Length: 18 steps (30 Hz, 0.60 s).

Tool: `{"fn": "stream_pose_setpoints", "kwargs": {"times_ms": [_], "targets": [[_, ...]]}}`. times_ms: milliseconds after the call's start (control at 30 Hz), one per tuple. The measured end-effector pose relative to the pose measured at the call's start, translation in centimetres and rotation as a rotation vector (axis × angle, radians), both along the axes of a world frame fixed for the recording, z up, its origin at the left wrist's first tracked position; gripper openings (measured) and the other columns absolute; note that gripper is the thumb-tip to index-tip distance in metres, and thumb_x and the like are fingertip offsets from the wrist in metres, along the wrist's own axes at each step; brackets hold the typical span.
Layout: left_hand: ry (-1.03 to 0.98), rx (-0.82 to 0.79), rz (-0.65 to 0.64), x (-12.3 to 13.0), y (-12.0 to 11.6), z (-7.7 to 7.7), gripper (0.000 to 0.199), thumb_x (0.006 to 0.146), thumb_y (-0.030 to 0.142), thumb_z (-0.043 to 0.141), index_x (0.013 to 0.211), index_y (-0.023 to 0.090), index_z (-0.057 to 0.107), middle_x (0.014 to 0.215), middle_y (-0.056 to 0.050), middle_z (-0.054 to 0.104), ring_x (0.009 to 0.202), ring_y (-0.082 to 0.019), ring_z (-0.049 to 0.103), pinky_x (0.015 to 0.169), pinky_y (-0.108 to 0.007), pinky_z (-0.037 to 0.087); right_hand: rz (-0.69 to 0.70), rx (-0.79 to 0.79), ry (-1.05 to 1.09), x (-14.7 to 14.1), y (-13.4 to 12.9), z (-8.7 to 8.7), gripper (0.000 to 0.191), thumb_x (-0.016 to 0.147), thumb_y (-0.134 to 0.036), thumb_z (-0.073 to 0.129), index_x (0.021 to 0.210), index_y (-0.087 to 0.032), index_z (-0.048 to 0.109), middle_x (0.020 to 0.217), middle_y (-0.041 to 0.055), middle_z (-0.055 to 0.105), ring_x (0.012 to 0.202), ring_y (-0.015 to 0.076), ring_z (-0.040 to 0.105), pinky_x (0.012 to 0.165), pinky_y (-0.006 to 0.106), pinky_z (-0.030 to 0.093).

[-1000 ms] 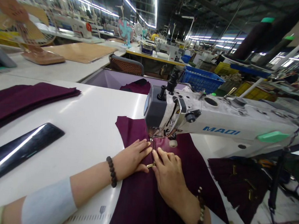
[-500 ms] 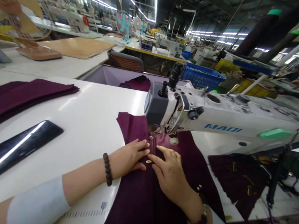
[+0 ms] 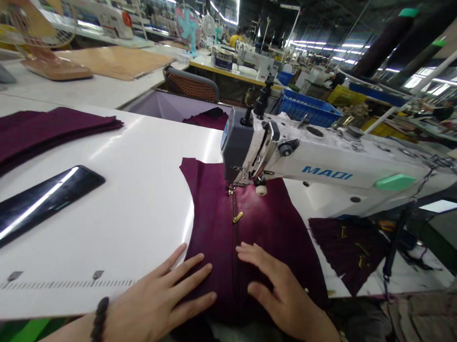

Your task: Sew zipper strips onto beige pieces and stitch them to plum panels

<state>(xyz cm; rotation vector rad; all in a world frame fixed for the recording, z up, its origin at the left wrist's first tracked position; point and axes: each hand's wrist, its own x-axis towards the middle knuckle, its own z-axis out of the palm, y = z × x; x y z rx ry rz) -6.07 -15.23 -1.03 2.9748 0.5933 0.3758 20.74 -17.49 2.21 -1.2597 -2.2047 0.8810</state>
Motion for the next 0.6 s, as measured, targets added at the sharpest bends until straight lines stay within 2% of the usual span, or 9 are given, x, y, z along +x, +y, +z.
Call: {"fn": "stream_pose_setpoints", "kwargs": {"times_ms": [67,133,167,233,333,433,500,567,600], "targets": [[-0.145,-0.074,-0.023,0.8,-0.2,1.0,0.036,0.091,0.014,0.031,0.121,0.021,0.049,0.116,-0.009,0.059,0.111,-0.024,0.05,0.1,-0.047,0.033,0.125,-0.045,-0.087,0.2,-1.9,0.5,0.067,0.081,-0.048,0.053,0.137,-0.02,0.028,0.136,0.0091,0.039,0.129,0.0214,0.029,0.109,0.043,0.014],[-0.334,-0.179,0.001,2.1,0.1,2.7,0.031,0.093,0.021,0.028,0.11,0.017,0.054,0.102,-0.01,0.063,0.095,-0.02,0.059,0.086,-0.034,0.047,0.174,-0.049,-0.153,-0.1,-3.2,0.9,0.087,0.071,-0.057,0.06,0.14,-0.019,0.022,0.137,0.0118,0.037,0.129,0.0268,0.028,0.108,0.05,0.009],[-0.431,-0.228,0.042,2.9,0.3,3.7,0.028,0.093,0.024,0.032,0.102,0.016,0.056,0.095,-0.009,0.064,0.086,-0.018,0.061,0.077,-0.028,0.05,0.169,-0.036,-0.175,-0.3,-3.6,0.9,0.09,0.068,-0.058,0.062,0.14,-0.018,0.023,0.136,0.0127,0.038,0.128,0.0293,0.029,0.107,0.053,0.009],[-0.535,-0.313,0.076,4.4,0.7,5.6,0.022,0.092,0.023,0.037,0.092,0.016,0.058,0.086,-0.006,0.064,0.076,-0.014,0.062,0.068,-0.022,0.051,0.074,0.001,-0.183,-0.7,-4.1,0.3,0.08,0.073,-0.052,0.061,0.138,-0.019,0.027,0.133,0.0126,0.042,0.126,0.0303,0.033,0.105,0.055,0.014],[-0.627,-0.311,0.081,5.6,1.1,7.2,0.02,0.092,0.022,0.039,0.097,0.017,0.058,0.097,-0.007,0.062,0.088,-0.015,0.06,0.075,-0.023,0.05,-0.161,0.022,-0.076,-0.4,-4.6,-1.7,0.048,0.087,-0.038,0.044,0.132,-0.023,0.04,0.126,0.0091,0.05,0.121,0.0243,0.041,0.104,0.049,0.025],[-0.726,-0.123,0.231,5.1,1.0,6.6,0.021,0.089,0.025,0.049,0.109,0.017,0.052,0.106,-0.01,0.055,0.097,-0.019,0.054,0.08,-0.028,0.047,-0.358,-0.058,0.097,0.6,-5.1,-3.8,0.041,0.09,-0.04,0.037,0.123,-0.021,0.051,0.121,0.009,0.054,0.12,0.0225,0.042,0.103,0.042,0.032],[-0.703,-0.023,0.299,4.7,0.7,5.2,0.017,0.087,0.023,0.053,0.102,0.017,0.051,0.095,-0.007,0.054,0.087,-0.017,0.055,0.073,-0.027,0.048,-0.485,-0.151,0.175,1.2,-5.5,-4.4,0.048,0.088,-0.048,0.038,0.122,-0.017,0.053,0.12,0.0105,0.054,0.122,0.023,0.041,0.103,0.041,0.032],[-0.564,0.044,0.26,4.8,0.3,3.7,0.008,0.09,0.022,0.048,0.092,0.017,0.053,0.082,-0.004,0.054,0.071,-0.014,0.053,0.061,-0.024,0.046,-0.552,-0.247,0.211,1.3,-5.8,-4.3,0.055,0.087,-0.054,0.036,0.122,-0.015,0.052,0.119,0.0117,0.055,0.123,0.0226,0.039,0.105,0.04,0.028],[-0.478,0.079,0.219,5.2,0.0,3.0,0.012,0.092,0.022,0.042,0.09,0.017,0.053,0.077,-0.003,0.054,0.064,-0.013,0.051,0.055,-0.024,0.043,-0.546,-0.287,0.214,1.2,-5.9,-4.0,0.058,0.087,-0.056,0.034,0.123,-0.014,0.051,0.119,0.0123,0.055,0.124,0.0224,0.038,0.105,0.04,0.027]]}}
